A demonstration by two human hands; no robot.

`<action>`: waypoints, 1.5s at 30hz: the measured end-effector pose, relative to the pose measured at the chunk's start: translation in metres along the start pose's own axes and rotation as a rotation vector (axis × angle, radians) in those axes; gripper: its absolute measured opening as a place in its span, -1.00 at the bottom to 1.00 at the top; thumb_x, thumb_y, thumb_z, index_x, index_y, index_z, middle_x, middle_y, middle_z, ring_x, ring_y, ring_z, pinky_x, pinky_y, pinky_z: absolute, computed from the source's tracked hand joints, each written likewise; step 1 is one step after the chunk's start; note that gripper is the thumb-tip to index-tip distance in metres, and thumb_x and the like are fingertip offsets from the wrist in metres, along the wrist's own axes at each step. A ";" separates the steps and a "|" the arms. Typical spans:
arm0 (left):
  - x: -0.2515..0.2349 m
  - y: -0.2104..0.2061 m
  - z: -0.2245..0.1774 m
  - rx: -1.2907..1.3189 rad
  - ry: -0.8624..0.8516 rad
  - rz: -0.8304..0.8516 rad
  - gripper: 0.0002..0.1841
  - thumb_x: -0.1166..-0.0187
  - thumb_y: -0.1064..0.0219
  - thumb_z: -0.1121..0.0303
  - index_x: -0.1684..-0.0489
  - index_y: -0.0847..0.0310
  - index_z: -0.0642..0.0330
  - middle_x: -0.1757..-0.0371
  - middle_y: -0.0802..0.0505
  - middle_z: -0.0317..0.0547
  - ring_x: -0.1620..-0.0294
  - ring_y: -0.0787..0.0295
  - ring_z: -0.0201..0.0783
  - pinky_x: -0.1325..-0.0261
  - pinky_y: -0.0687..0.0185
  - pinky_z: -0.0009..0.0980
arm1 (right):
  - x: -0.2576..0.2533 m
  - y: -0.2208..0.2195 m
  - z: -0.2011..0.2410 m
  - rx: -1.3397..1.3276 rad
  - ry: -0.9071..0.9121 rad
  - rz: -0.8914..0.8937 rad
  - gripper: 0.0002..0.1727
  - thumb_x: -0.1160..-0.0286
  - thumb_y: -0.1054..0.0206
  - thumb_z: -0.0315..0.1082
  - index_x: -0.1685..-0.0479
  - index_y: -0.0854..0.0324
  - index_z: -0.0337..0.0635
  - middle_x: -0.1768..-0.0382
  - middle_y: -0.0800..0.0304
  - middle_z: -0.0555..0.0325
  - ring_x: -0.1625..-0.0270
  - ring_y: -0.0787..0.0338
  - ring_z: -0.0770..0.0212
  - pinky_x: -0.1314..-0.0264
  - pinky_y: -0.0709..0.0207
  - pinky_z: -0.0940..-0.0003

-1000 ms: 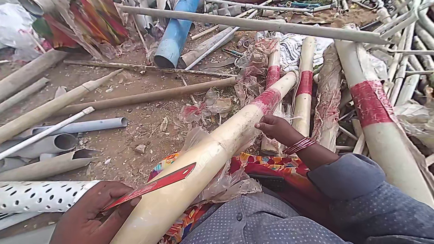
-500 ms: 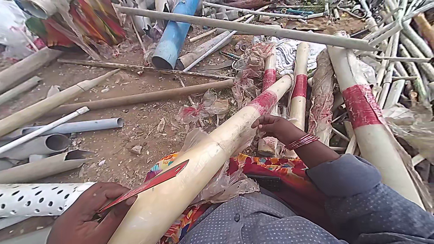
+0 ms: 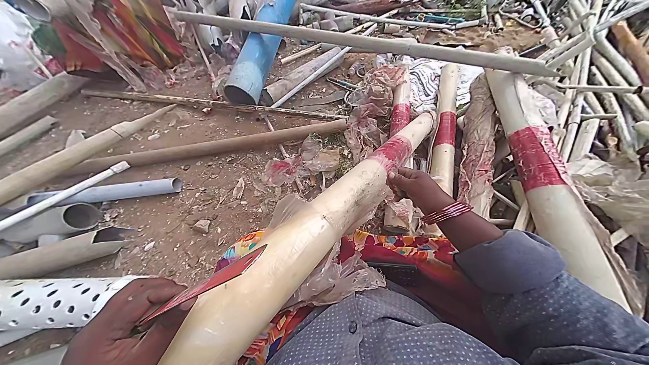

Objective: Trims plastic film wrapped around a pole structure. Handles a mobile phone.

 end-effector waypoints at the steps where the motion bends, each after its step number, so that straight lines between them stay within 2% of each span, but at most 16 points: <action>1: 0.000 0.000 0.000 0.005 -0.003 -0.004 -0.65 -0.61 -0.39 0.15 0.31 -0.75 0.33 0.19 -0.75 -0.31 0.05 -0.57 -0.75 -0.03 -0.47 -0.77 | 0.000 0.003 0.001 0.017 0.017 -0.026 -0.73 -0.86 -0.08 -0.32 0.31 -0.50 -0.17 0.56 -0.41 0.34 0.58 -0.43 0.51 0.39 -0.46 0.60; 5: 0.000 0.000 0.002 0.019 -0.009 0.001 -0.67 -0.60 -0.39 0.14 0.32 -0.75 0.30 0.19 -0.76 -0.33 0.05 -0.58 -0.75 -0.04 -0.48 -0.76 | 0.002 0.019 0.011 0.112 0.091 -0.147 -0.75 -0.83 -0.16 -0.24 0.24 -0.56 -0.18 0.51 -0.47 0.32 0.52 -0.45 0.51 0.34 -0.43 0.58; 8: 0.000 0.000 0.005 0.034 -0.029 0.012 -0.66 -0.61 -0.39 0.17 0.31 -0.74 0.36 0.21 -0.77 -0.27 0.06 -0.60 -0.71 -0.03 -0.50 -0.73 | 0.005 0.033 0.020 0.139 0.152 -0.223 -0.74 -0.77 -0.25 -0.19 0.30 -0.52 -0.11 0.53 -0.45 0.36 0.50 -0.43 0.53 0.31 -0.37 0.57; 14: -0.001 0.001 0.007 0.044 -0.066 0.020 -0.64 -0.65 -0.38 0.13 0.33 -0.71 0.32 0.19 -0.76 -0.26 0.02 -0.57 -0.69 -0.08 -0.45 -0.73 | 0.002 0.055 0.024 0.072 0.135 -0.282 -0.84 -0.67 -0.34 -0.34 0.04 -0.49 -0.22 0.45 -0.52 0.30 0.52 -0.48 0.55 0.37 -0.44 0.60; 17: 0.001 0.004 0.012 0.005 -0.066 0.010 -0.62 -0.65 -0.37 0.14 0.37 -0.69 0.36 0.21 -0.76 -0.19 0.04 -0.57 -0.65 -0.06 -0.44 -0.71 | 0.001 0.060 0.024 0.059 0.117 -0.276 -0.76 -0.60 -0.37 -0.46 -0.07 -0.40 -0.23 0.40 -0.55 0.24 0.54 -0.53 0.52 0.40 -0.53 0.58; 22: 0.004 0.007 0.021 -0.018 -0.105 -0.007 -0.65 -0.68 -0.35 0.18 0.35 -0.68 0.36 0.19 -0.79 -0.18 0.04 -0.61 -0.63 -0.08 -0.49 -0.67 | -0.002 0.070 0.021 0.276 0.062 -0.184 -0.70 -0.65 -0.38 -0.31 -0.20 -0.57 -0.29 0.03 -0.69 -0.02 0.16 -0.72 0.26 0.02 -0.65 0.25; 26: 0.007 0.009 0.023 -0.021 -0.093 -0.062 -0.65 -0.64 -0.35 0.23 0.40 -0.65 0.40 0.23 -0.78 -0.18 0.08 -0.64 -0.63 -0.04 -0.54 -0.67 | 0.003 0.098 0.026 0.482 0.058 -0.307 -0.57 -0.76 -0.23 0.00 0.06 -0.74 -0.24 0.10 -0.80 0.01 0.05 -0.68 0.17 -0.12 -0.46 -0.01; 28: 0.009 0.010 0.025 -0.027 -0.078 -0.090 -0.67 -0.63 -0.36 0.22 0.41 -0.66 0.37 0.25 -0.78 -0.23 0.09 -0.66 -0.63 -0.03 -0.57 -0.65 | 0.006 0.109 0.030 0.612 0.052 -0.385 -0.54 -0.80 -0.20 -0.02 0.15 -0.77 -0.27 0.09 -0.79 -0.15 -0.03 -0.68 -0.06 -0.11 -0.37 -0.27; 29: 0.010 0.011 0.030 -0.026 -0.071 -0.096 -0.69 -0.63 -0.36 0.21 0.36 -0.68 0.33 0.24 -0.78 -0.26 0.10 -0.67 -0.62 -0.03 -0.58 -0.63 | 0.006 0.112 0.031 0.672 0.059 -0.401 -0.58 -0.79 -0.23 -0.07 0.08 -0.75 -0.30 -0.04 -0.76 -0.23 -0.13 -0.69 -0.17 -0.17 -0.37 -0.35; 30: 0.013 0.012 0.034 -0.020 -0.061 -0.099 -0.69 -0.66 -0.36 0.19 0.28 -0.72 0.33 0.22 -0.78 -0.26 0.10 -0.67 -0.60 -0.05 -0.58 -0.61 | 0.005 0.112 0.031 0.716 0.067 -0.384 -0.62 -0.75 -0.29 -0.12 -0.08 -0.72 -0.32 -0.30 -0.67 -0.29 -0.35 -0.65 -0.26 -0.35 -0.38 -0.39; 32: 0.012 0.010 0.022 0.029 -0.052 -0.142 -0.63 -0.67 -0.32 0.22 0.15 -0.74 0.49 0.23 -0.82 -0.27 0.12 -0.66 -0.65 -0.10 -0.54 -0.62 | 0.005 0.103 0.030 0.739 0.102 -0.324 -0.59 -0.69 -0.36 -0.18 -0.32 -0.62 -0.31 -0.51 -0.50 -0.34 -0.49 -0.56 -0.30 -0.47 -0.35 -0.37; 33: 0.012 0.008 0.015 0.065 -0.041 -0.167 -0.64 -0.67 -0.31 0.20 0.10 -0.71 0.44 0.19 -0.81 -0.38 0.10 -0.67 -0.72 -0.11 -0.57 -0.68 | 0.005 0.095 0.029 0.739 0.119 -0.279 -0.56 -0.69 -0.35 -0.18 -0.37 -0.59 -0.30 -0.47 -0.54 -0.33 -0.48 -0.58 -0.28 -0.48 -0.35 -0.34; 35: 0.013 0.006 0.005 0.174 -0.055 -0.200 -0.73 -0.65 -0.38 0.05 0.04 -0.70 0.06 0.16 -0.83 -0.65 0.09 -0.71 -0.76 -0.10 -0.62 -0.70 | 0.010 0.073 0.024 0.744 0.120 -0.160 -0.61 -0.74 -0.29 -0.16 -0.33 -0.66 -0.25 -0.36 -0.71 -0.20 -0.43 -0.66 -0.16 -0.49 -0.39 -0.28; 37: 0.015 0.007 0.002 0.241 -0.137 -0.215 -0.80 -0.62 -0.39 -0.02 0.08 -0.73 -0.17 0.17 -0.85 -0.70 0.08 -0.77 -0.70 -0.11 -0.67 -0.65 | 0.018 0.047 0.019 0.769 0.110 -0.009 -0.66 -0.78 -0.25 -0.17 -0.25 -0.71 -0.20 -0.23 -0.80 -0.11 -0.33 -0.74 -0.06 -0.42 -0.44 -0.23; 42: 0.040 0.017 0.045 0.218 -0.311 -0.204 -0.68 -0.72 -0.22 -0.10 0.01 -0.80 -0.18 0.04 -0.85 -0.61 -0.03 -0.73 -0.61 -0.17 -0.58 -0.61 | 0.034 -0.011 -0.013 0.780 0.106 0.321 -0.73 -0.79 -0.23 -0.20 -0.15 -0.78 -0.11 -0.02 -0.87 0.05 -0.11 -0.80 0.11 -0.27 -0.53 -0.12; 45: 0.068 0.011 0.088 0.248 -0.325 -0.184 -0.62 -0.72 -0.20 -0.11 -0.13 -0.75 -0.09 -0.08 -0.83 -0.51 -0.10 -0.73 -0.54 -0.21 -0.60 -0.52 | 0.042 -0.040 -0.035 0.792 0.069 0.478 -0.62 -0.80 -0.22 -0.13 -0.38 -0.68 -0.12 -0.16 -0.87 0.03 -0.22 -0.82 0.09 -0.40 -0.55 -0.10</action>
Point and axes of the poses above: each hand's wrist, its own x-axis away from the middle knuckle, its own y-axis out of the back of the hand, z = x × y, the point moved 9 cm from there along -x, towards the middle knuckle
